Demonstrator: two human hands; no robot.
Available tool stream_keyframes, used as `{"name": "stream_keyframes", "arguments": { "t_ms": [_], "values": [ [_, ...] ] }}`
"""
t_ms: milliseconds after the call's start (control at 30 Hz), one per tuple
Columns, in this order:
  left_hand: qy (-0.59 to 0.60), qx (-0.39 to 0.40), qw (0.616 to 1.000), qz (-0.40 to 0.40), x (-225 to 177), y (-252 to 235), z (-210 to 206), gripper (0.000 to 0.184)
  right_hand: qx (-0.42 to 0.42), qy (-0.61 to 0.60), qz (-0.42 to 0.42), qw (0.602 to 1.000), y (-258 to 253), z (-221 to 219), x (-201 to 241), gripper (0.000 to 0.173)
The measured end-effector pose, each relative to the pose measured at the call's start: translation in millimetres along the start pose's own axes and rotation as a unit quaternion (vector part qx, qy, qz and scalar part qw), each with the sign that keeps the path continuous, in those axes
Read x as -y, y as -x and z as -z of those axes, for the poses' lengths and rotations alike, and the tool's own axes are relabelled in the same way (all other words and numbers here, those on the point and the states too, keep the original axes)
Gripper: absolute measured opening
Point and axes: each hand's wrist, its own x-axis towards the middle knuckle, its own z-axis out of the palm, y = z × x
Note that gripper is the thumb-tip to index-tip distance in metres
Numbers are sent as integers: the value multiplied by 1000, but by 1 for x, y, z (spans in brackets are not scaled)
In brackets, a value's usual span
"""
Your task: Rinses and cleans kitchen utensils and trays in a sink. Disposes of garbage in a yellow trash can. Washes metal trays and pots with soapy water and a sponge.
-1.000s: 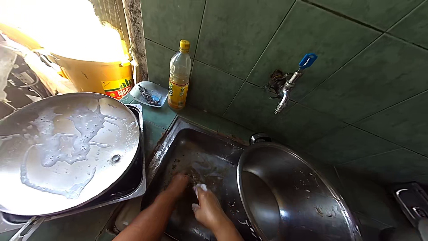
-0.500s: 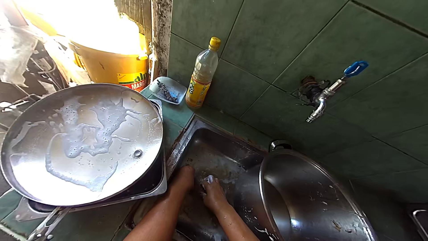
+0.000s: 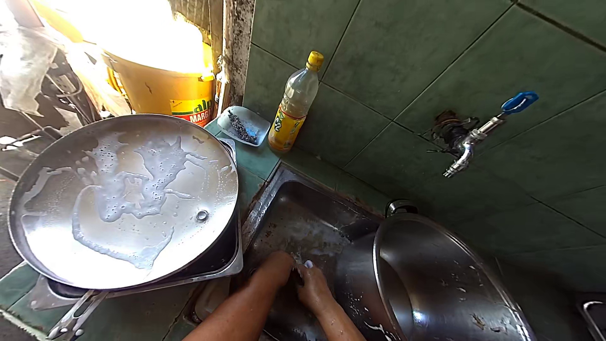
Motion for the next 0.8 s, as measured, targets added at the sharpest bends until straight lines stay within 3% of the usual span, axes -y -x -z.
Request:
{"name": "stream_keyframes", "arguments": {
  "t_ms": [67,233,300,367,500,633,800],
  "values": [
    [13,1,1000,-13,6,0,4,28,-37,-60,15,997,3,-6,-13,35],
    [59,-39,997,-3,24,-6,10,26,-45,-280,-50,958,7,-14,-30,37],
    [82,-74,994,4,28,-5,13,24,-71,-315,-54,945,9,-16,-32,35],
    [108,-102,989,13,29,-4,16,21,-91,-250,-44,963,13,-11,-32,33],
    [122,-115,986,21,30,-1,19,19,-42,-46,-54,997,20,-5,-21,37],
    [143,-117,983,13,30,1,22,21,-44,-64,-54,995,18,-10,-5,35],
    [236,-220,944,-73,30,7,18,13,-73,-30,9,997,-1,-20,18,49]
  ]
}}
